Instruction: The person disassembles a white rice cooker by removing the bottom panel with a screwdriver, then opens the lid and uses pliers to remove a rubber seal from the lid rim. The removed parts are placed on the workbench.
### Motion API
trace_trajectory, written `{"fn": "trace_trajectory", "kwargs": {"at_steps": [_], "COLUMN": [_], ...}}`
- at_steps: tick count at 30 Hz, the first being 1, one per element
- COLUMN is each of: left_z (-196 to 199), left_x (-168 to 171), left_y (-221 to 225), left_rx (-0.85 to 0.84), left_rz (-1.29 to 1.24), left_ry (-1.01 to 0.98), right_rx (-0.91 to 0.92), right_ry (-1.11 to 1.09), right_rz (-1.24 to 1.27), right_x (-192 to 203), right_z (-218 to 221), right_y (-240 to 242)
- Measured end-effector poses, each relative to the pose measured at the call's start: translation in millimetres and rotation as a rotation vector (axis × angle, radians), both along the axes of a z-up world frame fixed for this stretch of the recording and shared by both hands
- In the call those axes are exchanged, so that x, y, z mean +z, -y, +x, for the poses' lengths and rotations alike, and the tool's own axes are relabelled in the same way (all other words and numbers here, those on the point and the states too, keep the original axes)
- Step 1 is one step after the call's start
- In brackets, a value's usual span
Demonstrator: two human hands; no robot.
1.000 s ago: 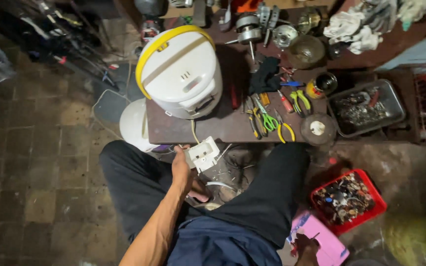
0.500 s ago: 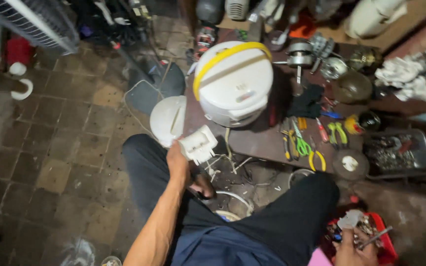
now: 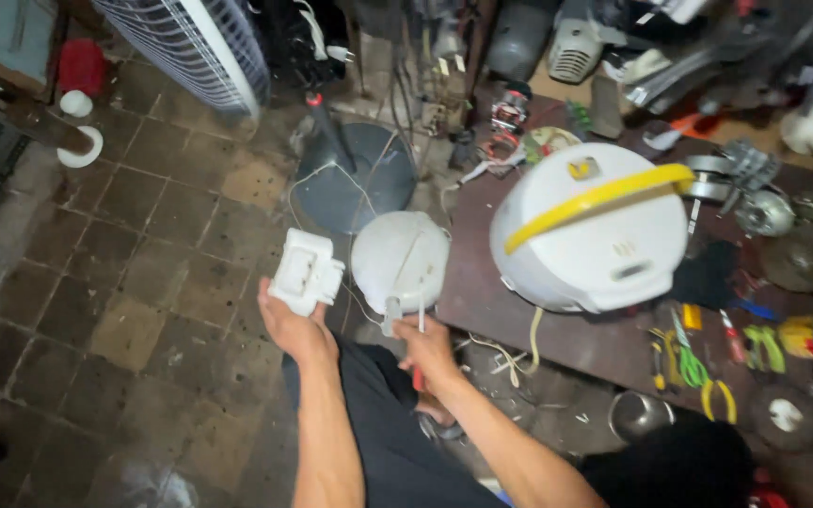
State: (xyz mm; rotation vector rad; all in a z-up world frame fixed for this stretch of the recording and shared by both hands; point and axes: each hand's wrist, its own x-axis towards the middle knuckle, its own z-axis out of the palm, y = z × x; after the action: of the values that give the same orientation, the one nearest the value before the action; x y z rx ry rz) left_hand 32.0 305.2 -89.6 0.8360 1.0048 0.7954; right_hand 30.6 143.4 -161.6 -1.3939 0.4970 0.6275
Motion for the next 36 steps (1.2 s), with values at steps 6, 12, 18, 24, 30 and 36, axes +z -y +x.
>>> {"fn": "trace_trajectory", "kwargs": {"at_steps": [6, 12, 18, 24, 30, 36], "left_z": [4.4, 23.8, 44.2, 76.9, 122.1, 134.1], "left_x": [26.3, 16.2, 0.8, -83.8, -177.7, -221.8], "left_y": [-12.5, -28.4, -21.1, 8.0, 38.6, 56.6], "left_rx": [0.002, 0.009, -0.046, -0.207, -0.222, -0.323], "left_rz": [-0.101, -0.229, -0.348, -0.384, -0.535, -0.525], "left_ry": [-0.078, -0.104, -0.178, -0.331, -0.398, -0.481], "right_rx": [-0.019, 0.078, 0.701, 0.356, 0.433, 0.64], "right_ry": [-0.054, -0.191, 0.441, 0.13, -0.193, -0.064], "right_rz": [-0.311, -0.563, -0.882, -0.31, -0.581, -0.574], "right_x": [-204.9, -143.9, -343.0, -165.6, -156.9, -166.2], "right_z": [61.3, 104.6, 77.1, -25.1, -87.5, -97.9], "right_y": [-71.5, -66.8, -19.9, 12.4, 101.5, 157.7]}}
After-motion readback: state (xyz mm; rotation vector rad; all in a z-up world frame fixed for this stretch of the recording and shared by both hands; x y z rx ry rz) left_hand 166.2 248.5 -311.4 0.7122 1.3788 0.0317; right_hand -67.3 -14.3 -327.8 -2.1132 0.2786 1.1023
